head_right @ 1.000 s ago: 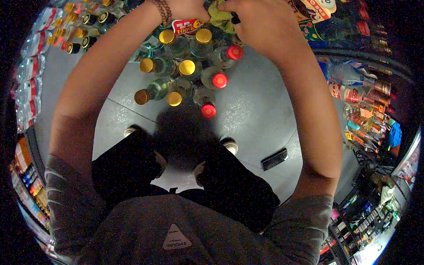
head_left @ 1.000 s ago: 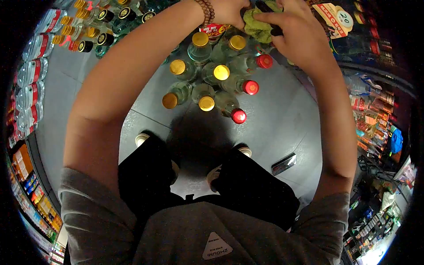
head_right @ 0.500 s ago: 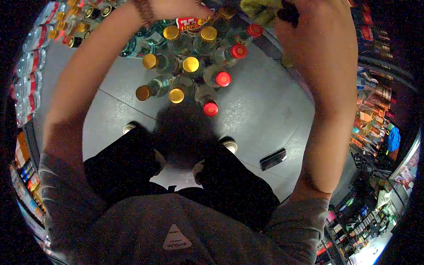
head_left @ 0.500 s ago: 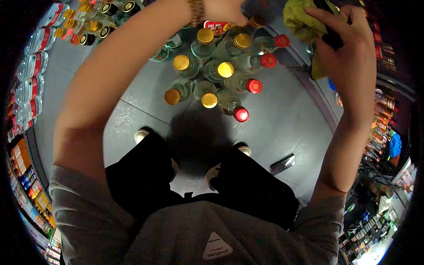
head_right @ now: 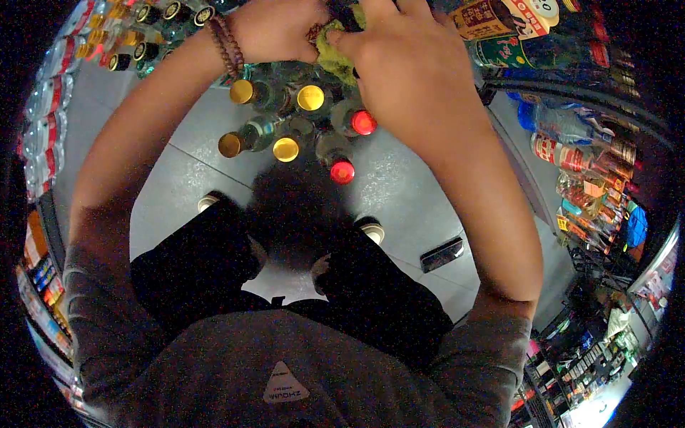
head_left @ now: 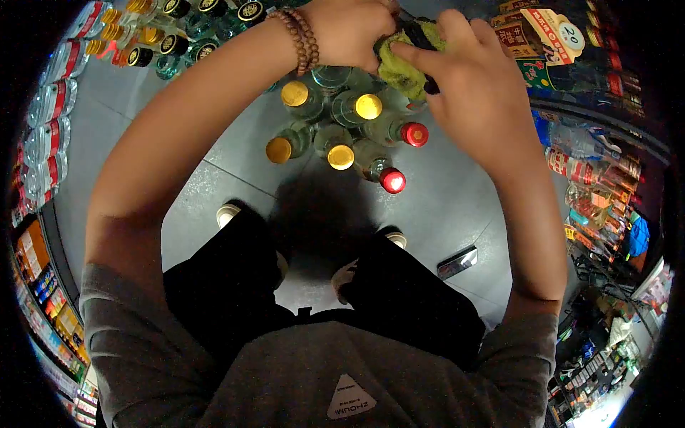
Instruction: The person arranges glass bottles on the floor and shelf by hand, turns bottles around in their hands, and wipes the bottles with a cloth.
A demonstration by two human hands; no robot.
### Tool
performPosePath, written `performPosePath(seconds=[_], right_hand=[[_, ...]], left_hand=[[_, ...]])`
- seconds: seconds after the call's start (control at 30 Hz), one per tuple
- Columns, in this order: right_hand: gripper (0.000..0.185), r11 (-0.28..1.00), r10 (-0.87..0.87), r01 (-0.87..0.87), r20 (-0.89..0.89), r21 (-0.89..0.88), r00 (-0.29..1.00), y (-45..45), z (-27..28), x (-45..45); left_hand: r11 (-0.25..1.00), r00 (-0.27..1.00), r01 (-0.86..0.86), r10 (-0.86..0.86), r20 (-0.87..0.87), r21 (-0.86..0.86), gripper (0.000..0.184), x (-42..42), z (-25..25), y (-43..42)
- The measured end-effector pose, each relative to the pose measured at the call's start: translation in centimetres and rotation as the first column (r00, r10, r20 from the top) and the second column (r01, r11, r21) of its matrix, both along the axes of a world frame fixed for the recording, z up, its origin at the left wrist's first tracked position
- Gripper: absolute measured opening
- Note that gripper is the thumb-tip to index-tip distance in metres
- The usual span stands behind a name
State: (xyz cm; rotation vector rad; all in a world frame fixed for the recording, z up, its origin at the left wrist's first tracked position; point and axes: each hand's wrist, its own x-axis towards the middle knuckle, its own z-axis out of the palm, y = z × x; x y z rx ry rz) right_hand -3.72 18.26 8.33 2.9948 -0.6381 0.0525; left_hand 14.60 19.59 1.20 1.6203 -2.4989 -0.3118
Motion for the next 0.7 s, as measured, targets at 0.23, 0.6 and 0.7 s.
performPosePath(seconds=[0.23, 0.6, 0.7], right_hand=[[0.023, 0.991, 0.090, -0.093, -0.039, -0.100, 0.995, -0.7, 1.8, -0.3], [0.026, 0.968, -0.191, 0.208, 0.126, -0.140, 0.973, 1.2, 6.3, 1.6], [0.026, 0.978, -0.103, 0.129, 0.158, -0.162, 0.982, 1.8, 4.3, 3.1]], left_hand=[[0.996, 0.999, 0.045, -0.046, -0.002, -0.081, 0.030, -0.2, 0.1, -0.1], [0.999, 0.965, -0.040, 0.035, -0.260, -0.013, 0.036, 2.8, 2.2, 3.7], [0.968, 0.874, -0.207, 0.249, -0.417, 0.144, 0.033, 3.8, 1.8, 5.6]])
